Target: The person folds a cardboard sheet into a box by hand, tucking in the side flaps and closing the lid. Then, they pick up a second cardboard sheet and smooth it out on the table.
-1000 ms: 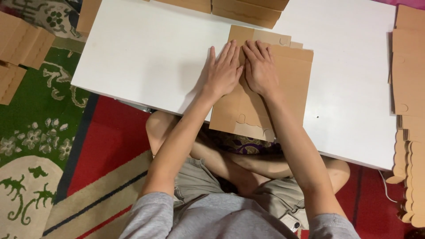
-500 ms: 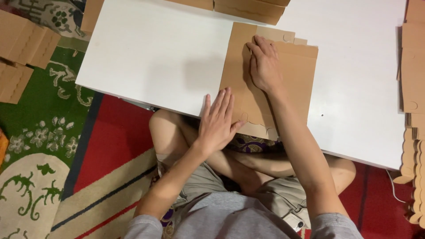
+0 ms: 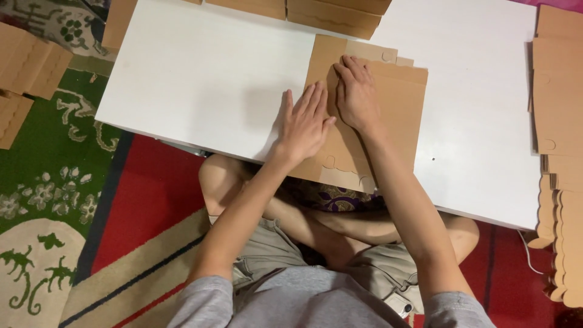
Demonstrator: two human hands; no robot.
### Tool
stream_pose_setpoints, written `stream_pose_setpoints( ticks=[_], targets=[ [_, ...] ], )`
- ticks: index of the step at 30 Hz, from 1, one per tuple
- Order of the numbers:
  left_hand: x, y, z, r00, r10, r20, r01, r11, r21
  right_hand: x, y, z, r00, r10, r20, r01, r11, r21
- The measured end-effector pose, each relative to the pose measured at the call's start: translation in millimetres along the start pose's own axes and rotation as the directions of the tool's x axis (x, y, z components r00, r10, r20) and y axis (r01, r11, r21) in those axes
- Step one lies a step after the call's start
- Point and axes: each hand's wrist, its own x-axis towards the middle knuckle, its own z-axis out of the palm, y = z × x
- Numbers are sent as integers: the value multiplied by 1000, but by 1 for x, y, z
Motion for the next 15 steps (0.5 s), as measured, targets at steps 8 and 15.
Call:
stream_pose_setpoints(
  ticks=[8,15],
  targets=[
    [31,-6,24,997,-59,-52,60,998,14,1,3,-1,998,-26,-50,25,999,-21],
    [-59,19,-17,998,-10,-66,7,999,-36,5,-12,-14,991,-99,-93,102,994,30]
  ],
)
